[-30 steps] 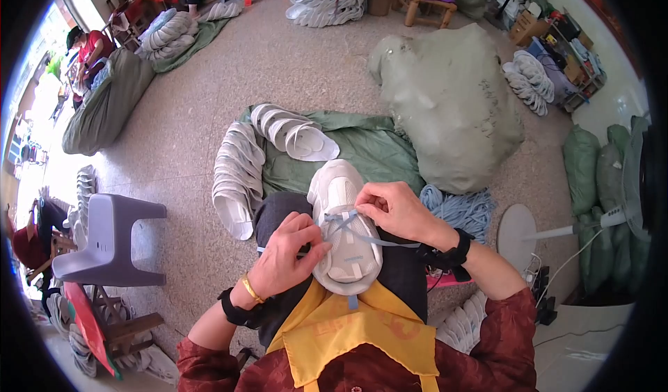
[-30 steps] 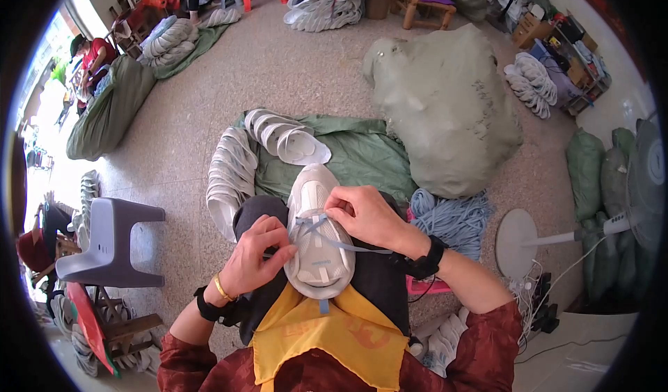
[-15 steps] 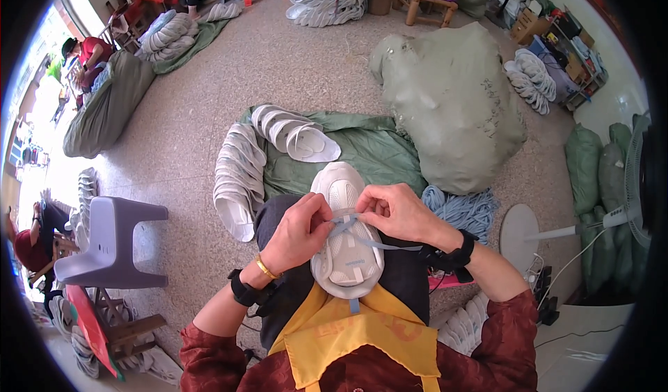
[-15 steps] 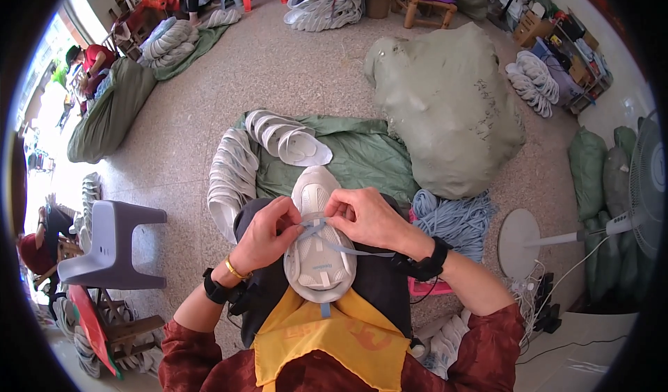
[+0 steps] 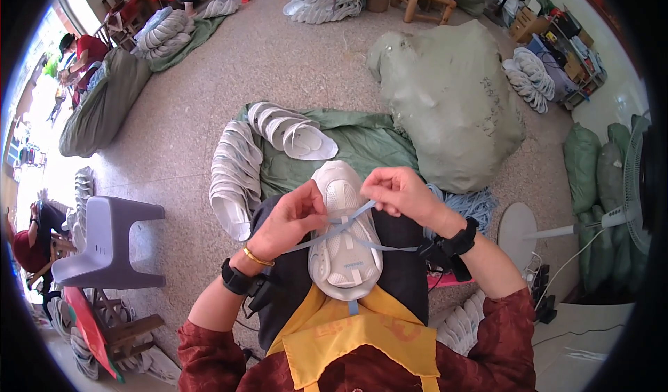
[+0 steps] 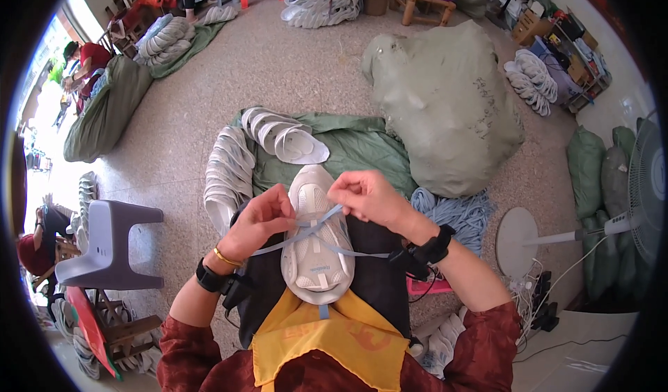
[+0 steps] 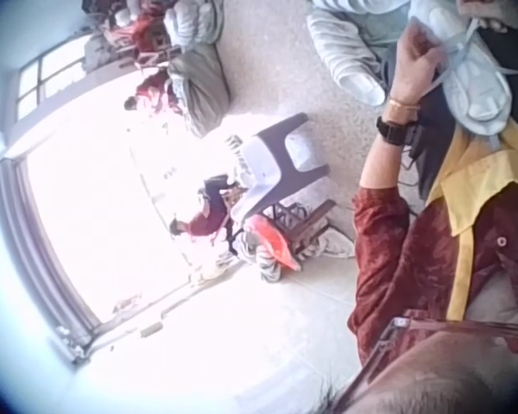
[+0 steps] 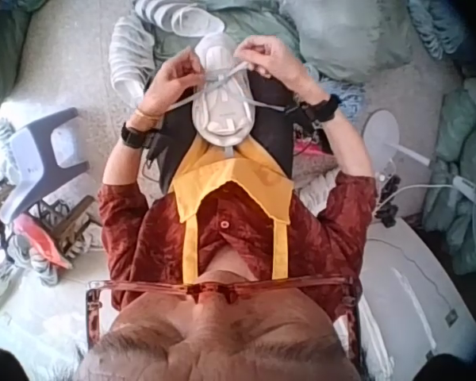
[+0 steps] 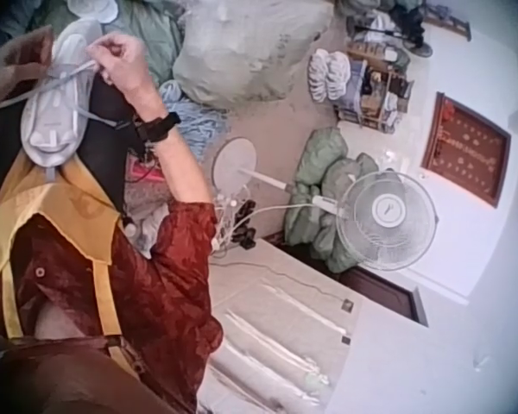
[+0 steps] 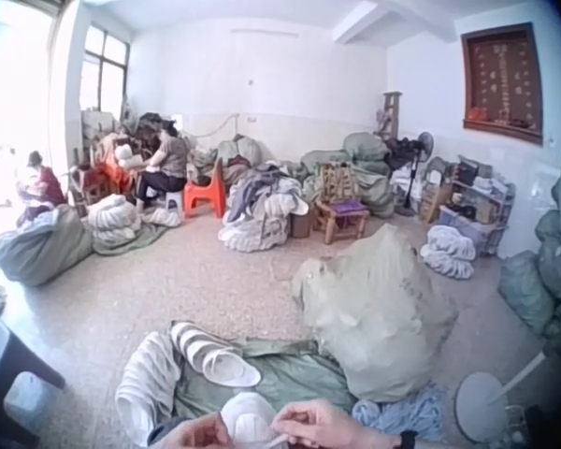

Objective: Manually assemble shoe upper components by threading and connecting parts.

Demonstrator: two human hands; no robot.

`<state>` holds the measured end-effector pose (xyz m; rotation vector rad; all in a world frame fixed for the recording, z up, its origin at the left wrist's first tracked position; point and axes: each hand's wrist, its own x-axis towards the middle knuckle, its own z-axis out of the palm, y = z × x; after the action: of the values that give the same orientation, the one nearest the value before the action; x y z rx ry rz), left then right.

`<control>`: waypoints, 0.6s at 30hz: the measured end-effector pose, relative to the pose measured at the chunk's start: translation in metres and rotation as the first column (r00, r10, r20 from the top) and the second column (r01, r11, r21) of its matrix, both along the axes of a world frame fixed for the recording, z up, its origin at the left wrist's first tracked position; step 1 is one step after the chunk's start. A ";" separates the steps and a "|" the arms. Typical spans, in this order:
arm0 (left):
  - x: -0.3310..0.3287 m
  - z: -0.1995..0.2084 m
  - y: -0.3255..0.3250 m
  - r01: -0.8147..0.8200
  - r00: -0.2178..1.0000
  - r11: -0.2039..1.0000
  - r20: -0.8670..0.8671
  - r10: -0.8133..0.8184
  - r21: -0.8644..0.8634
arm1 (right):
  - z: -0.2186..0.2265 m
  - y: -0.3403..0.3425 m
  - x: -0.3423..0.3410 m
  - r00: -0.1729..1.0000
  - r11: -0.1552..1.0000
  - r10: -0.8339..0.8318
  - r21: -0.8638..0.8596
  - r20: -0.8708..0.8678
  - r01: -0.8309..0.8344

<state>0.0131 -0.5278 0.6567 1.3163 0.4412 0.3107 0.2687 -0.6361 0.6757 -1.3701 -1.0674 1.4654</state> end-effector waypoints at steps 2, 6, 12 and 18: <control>0.000 0.002 0.004 0.030 0.999 0.999 -0.013 -0.030 -0.043 | 0.000 0.001 0.009 0.997 0.998 -0.064 -0.020 -0.039 0.063; 0.005 0.001 0.006 0.035 0.995 0.997 -0.099 -0.028 0.071 | -0.004 -0.003 0.007 0.998 0.996 -0.063 -0.058 0.020 0.064; 0.005 -0.004 0.013 0.152 0.962 0.892 -0.269 -0.036 0.425 | 0.000 0.000 0.003 0.997 0.998 -0.066 -0.002 0.044 0.066; -0.010 0.012 0.029 0.168 0.963 0.981 -0.228 -0.142 0.099 | -0.003 0.004 -0.002 0.997 1.000 0.012 -0.022 0.077 -0.010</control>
<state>0.0029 -0.4991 0.6683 1.4988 0.5078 0.0597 0.2668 -0.6325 0.6730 -1.4484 -1.1129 1.4458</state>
